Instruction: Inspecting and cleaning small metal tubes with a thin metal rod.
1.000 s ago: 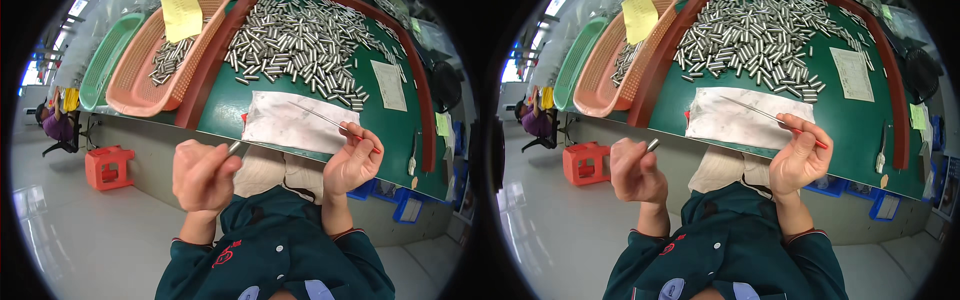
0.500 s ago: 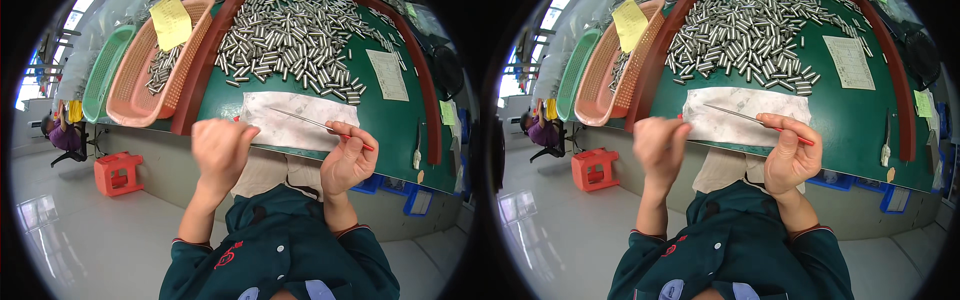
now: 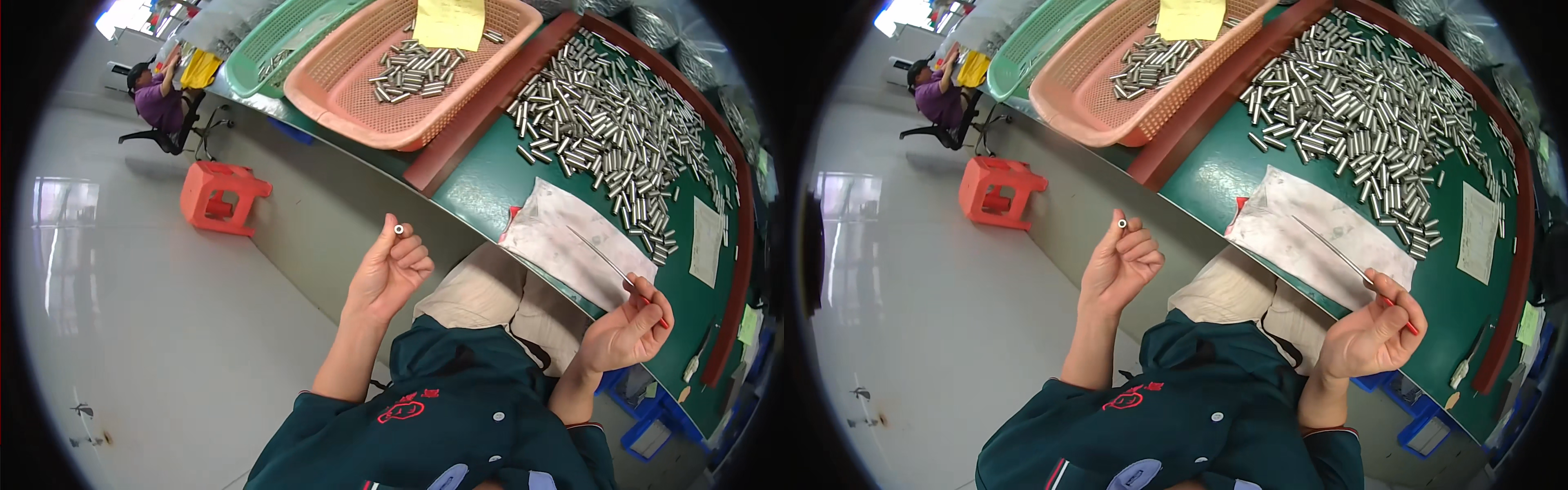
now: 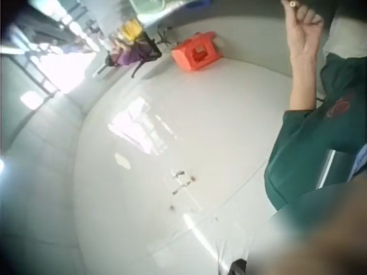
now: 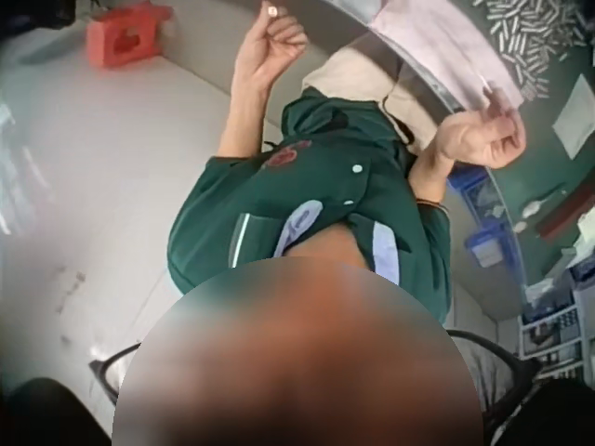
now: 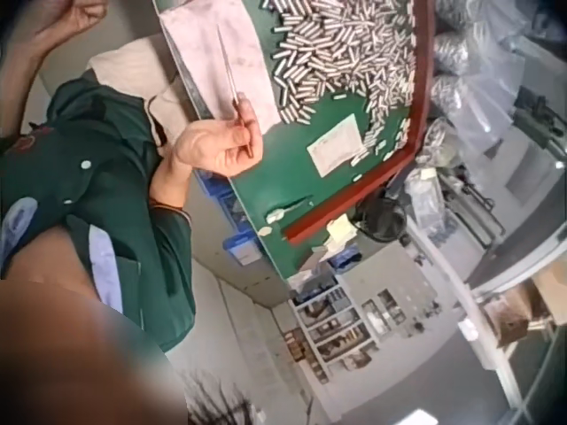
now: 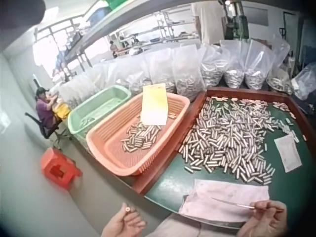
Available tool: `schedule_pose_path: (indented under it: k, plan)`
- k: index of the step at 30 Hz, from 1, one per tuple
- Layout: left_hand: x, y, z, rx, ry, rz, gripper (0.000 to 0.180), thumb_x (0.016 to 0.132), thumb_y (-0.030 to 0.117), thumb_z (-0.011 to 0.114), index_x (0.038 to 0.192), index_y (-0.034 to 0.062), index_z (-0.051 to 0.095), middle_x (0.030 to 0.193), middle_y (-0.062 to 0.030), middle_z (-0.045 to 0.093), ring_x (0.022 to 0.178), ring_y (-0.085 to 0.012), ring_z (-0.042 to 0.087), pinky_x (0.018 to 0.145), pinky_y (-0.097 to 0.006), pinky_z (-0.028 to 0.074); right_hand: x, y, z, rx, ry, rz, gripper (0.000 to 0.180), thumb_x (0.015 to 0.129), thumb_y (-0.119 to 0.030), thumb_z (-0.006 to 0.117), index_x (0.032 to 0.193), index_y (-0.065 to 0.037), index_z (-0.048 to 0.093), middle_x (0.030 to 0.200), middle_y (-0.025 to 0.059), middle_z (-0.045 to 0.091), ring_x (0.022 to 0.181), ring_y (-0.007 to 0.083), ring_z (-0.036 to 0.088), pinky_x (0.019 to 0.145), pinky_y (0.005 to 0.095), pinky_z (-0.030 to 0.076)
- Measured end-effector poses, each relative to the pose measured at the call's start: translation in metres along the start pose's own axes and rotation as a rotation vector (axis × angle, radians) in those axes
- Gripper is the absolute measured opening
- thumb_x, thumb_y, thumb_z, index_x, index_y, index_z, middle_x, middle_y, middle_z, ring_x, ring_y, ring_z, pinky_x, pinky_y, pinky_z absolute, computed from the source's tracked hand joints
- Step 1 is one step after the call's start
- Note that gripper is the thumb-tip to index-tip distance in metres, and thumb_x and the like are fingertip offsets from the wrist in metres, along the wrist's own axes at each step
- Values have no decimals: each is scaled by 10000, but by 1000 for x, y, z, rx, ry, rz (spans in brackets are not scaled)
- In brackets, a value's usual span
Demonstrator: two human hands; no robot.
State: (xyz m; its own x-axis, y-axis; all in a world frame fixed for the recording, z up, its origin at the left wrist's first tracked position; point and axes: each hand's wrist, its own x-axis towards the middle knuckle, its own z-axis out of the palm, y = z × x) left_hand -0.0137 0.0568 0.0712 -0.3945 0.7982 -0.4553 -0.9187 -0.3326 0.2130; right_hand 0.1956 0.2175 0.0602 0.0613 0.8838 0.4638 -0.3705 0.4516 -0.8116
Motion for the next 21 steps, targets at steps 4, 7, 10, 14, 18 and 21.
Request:
schedule_pose_path:
  k: [4,7,10,14,18,21]
  plan:
    - [0,2,-11,-120,68,-43,271,874,309,484,715,90,468,544,51,262,511,-70,254,525,-205,270,-1,1,0,-26,-14,5,183,889,-152,440,945,17,481,818,176,591,736,265,593,697,366,493]
    - [2,0,-13,-177,134,-33,266,868,300,496,723,80,464,560,43,286,524,-77,280,535,-207,288,-1,2,1,-38,-11,-6,182,890,-148,437,947,19,479,817,175,591,729,268,593,685,359,494]
    - [4,-2,-17,-230,163,-28,257,866,289,500,732,74,459,583,33,311,538,-86,302,546,-212,307,-2,1,3,-58,1,-10,181,892,-144,432,948,22,477,814,175,589,728,272,592,678,353,493]
    - [5,-2,-18,-273,201,-30,251,869,283,494,734,75,454,597,29,323,547,-91,309,550,-216,316,-2,2,2,-72,-8,-14,178,894,-137,425,949,23,480,812,177,588,724,274,589,679,351,493]
    - [5,-2,-23,-287,216,-7,249,866,281,500,733,76,452,597,26,328,550,-96,312,551,-219,319,-2,2,2,-80,-5,-16,177,896,-133,420,947,24,485,810,177,588,718,272,586,680,355,493]
    - [5,-2,-25,-281,232,5,246,865,278,501,733,76,452,598,25,328,552,-98,314,551,-221,321,-2,2,2,-90,-12,-26,178,897,-132,417,946,24,487,806,175,587,716,270,585,680,357,493]
